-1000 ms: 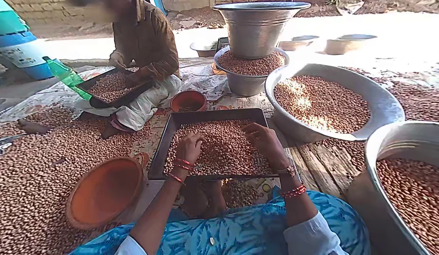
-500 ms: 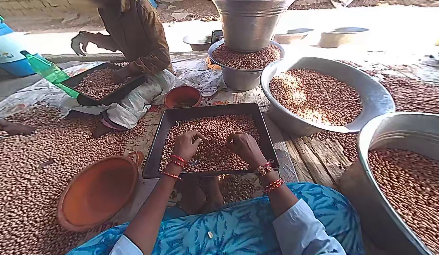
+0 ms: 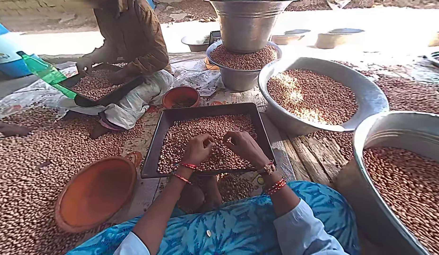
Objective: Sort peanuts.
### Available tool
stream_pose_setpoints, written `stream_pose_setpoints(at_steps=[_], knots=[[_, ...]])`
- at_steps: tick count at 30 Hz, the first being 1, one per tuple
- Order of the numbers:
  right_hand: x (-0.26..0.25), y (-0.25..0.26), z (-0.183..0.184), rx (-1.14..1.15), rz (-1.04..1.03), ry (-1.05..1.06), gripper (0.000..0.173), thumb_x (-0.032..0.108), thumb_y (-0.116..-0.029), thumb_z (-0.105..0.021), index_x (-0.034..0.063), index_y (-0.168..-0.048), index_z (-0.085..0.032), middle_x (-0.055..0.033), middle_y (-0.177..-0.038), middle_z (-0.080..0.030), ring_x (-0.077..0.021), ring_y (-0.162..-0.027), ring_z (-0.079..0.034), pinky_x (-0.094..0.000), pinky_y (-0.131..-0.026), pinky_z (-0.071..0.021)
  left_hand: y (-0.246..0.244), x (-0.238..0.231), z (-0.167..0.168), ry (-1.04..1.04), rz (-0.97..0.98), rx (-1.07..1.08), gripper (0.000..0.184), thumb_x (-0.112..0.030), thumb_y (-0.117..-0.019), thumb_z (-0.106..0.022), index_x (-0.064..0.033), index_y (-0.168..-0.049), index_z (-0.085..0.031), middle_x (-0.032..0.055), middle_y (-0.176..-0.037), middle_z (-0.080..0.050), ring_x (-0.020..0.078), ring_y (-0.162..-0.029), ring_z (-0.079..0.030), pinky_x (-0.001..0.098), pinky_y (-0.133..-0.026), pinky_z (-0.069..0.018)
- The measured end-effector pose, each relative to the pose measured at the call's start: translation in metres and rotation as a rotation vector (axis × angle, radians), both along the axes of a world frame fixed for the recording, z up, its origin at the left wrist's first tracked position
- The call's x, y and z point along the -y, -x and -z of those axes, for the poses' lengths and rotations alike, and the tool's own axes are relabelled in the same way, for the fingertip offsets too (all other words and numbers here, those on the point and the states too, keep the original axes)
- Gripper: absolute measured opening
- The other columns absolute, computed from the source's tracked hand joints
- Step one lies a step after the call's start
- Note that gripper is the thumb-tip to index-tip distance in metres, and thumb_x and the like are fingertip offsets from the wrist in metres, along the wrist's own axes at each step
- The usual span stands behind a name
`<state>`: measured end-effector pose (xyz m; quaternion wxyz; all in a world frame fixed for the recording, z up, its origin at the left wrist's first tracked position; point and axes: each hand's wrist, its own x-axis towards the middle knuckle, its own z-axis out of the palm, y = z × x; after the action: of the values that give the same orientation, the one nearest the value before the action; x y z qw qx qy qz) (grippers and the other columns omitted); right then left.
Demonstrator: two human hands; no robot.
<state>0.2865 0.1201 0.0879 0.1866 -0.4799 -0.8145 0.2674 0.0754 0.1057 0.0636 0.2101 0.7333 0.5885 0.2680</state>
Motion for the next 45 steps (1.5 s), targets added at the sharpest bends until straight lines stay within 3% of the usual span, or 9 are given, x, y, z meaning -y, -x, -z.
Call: stream_pose_setpoints(at_steps=[4, 11, 18, 22, 30, 36, 39, 41, 45], knots=[[0.013, 0.010, -0.007, 0.182, -0.153, 0.067, 0.023, 0.020, -0.1008, -0.062, 0.0034, -0.112, -0.074, -0.0201, -0.103, -0.073, -0.0379, -0.099, -0.069, -0.0577, -0.088, -0.0511, 0.020, -0.001, -0.011, 0.202, 0.038, 0.139, 0.028, -0.003, -0.0963, -0.052, 0.0015, -0.122, -0.061, 0.0108, -0.098, -0.067, 0.0125, -0.071, -0.063, 0.0308, -0.068, -0.0545], [0.023, 0.016, -0.012, 0.319, -0.257, 0.048, 0.022, 0.018, -0.1011, -0.060, 0.0033, -0.109, -0.075, -0.0215, -0.105, -0.073, -0.0406, -0.103, -0.069, -0.0600, -0.088, -0.0502, -0.006, 0.008, -0.011, 0.319, 0.134, -0.318, 0.027, -0.018, -0.0995, -0.067, -0.0023, -0.120, -0.072, 0.0223, -0.116, -0.071, 0.0379, -0.110, -0.068, 0.0547, -0.101, -0.0491], [0.019, 0.021, 0.004, 0.352, -0.290, 0.054, 0.021, 0.017, -0.0992, -0.063, 0.0021, -0.109, -0.074, -0.0225, -0.105, -0.072, -0.0424, -0.102, -0.068, -0.0621, -0.087, -0.0499, 0.047, -0.005, -0.026, 0.307, 0.063, 0.334, 0.014, -0.004, -0.1028, -0.054, 0.0045, -0.111, -0.062, 0.0034, -0.090, -0.066, 0.0034, -0.070, -0.062, 0.0210, -0.069, -0.0538], [0.019, 0.024, 0.005, 0.338, -0.306, 0.080, 0.022, 0.017, -0.1011, -0.060, 0.0004, -0.109, -0.072, -0.0232, -0.103, -0.071, -0.0427, -0.102, -0.068, -0.0617, -0.087, -0.0502, 0.052, -0.005, -0.030, 0.448, 0.128, -0.009, 0.021, -0.011, -0.1042, -0.058, 0.0038, -0.118, -0.065, 0.0124, -0.095, -0.068, 0.0159, -0.077, -0.061, 0.0352, -0.078, -0.0515], [0.028, -0.013, -0.041, -0.382, -0.363, 0.024, 0.017, 0.014, -0.1001, -0.065, 0.0016, -0.108, -0.074, -0.0037, -0.100, -0.076, -0.0016, -0.090, -0.070, -0.0192, -0.084, -0.0569, 0.025, -0.002, -0.017, 0.528, 0.088, -0.523, 0.027, -0.016, -0.0980, -0.070, -0.0046, -0.122, -0.073, 0.0233, -0.125, -0.069, 0.0415, -0.122, -0.062, 0.0590, -0.107, -0.0451], [-0.001, -0.037, -0.023, 0.135, 0.128, 0.066, 0.023, 0.020, -0.1020, -0.060, 0.0052, -0.115, -0.072, -0.0148, -0.101, -0.073, -0.0307, -0.094, -0.069, -0.0532, -0.088, -0.0515, 0.036, -0.005, -0.022, 0.560, 0.182, -0.456, 0.024, -0.018, -0.0991, -0.070, -0.0008, -0.116, -0.074, 0.0209, -0.110, -0.072, 0.0345, -0.105, -0.068, 0.0518, -0.101, -0.0482], [-0.004, -0.042, -0.018, 0.260, 0.118, 0.185, 0.027, 0.025, -0.0999, -0.064, 0.0075, -0.120, -0.071, -0.0160, -0.109, -0.073, -0.0347, -0.104, -0.069, -0.0584, -0.091, -0.0505, 0.067, 0.002, -0.031, 0.595, 0.498, 0.126, 0.010, -0.003, -0.0945, -0.069, -0.0022, -0.103, -0.074, -0.0010, -0.091, -0.076, 0.0040, -0.082, -0.071, 0.0239, -0.082, -0.0581], [-0.003, -0.042, -0.018, 0.340, 0.130, 0.243, 0.032, 0.027, -0.0987, -0.067, 0.0072, -0.124, -0.070, -0.0177, -0.115, -0.072, -0.0369, -0.109, -0.067, -0.0603, -0.094, -0.0494, 0.082, 0.004, -0.037, 0.632, 0.563, 0.436, 0.019, -0.003, -0.0944, -0.061, -0.0033, -0.109, -0.072, -0.0019, -0.101, -0.078, 0.0075, -0.090, -0.075, 0.0260, -0.087, -0.0612], [0.001, -0.033, -0.018, 0.554, 0.146, 0.330, 0.038, 0.030, -0.0962, -0.071, 0.0038, -0.124, -0.069, -0.0240, -0.126, -0.067, -0.0428, -0.120, -0.062, -0.0638, -0.096, -0.0473, 0.089, -0.006, -0.044, 0.423, -0.019, -0.127, 0.030, -0.012, -0.1013, -0.066, -0.0029, -0.130, -0.065, 0.0148, -0.118, -0.070, 0.0240, -0.100, -0.071, 0.0409, -0.092, -0.0560]])
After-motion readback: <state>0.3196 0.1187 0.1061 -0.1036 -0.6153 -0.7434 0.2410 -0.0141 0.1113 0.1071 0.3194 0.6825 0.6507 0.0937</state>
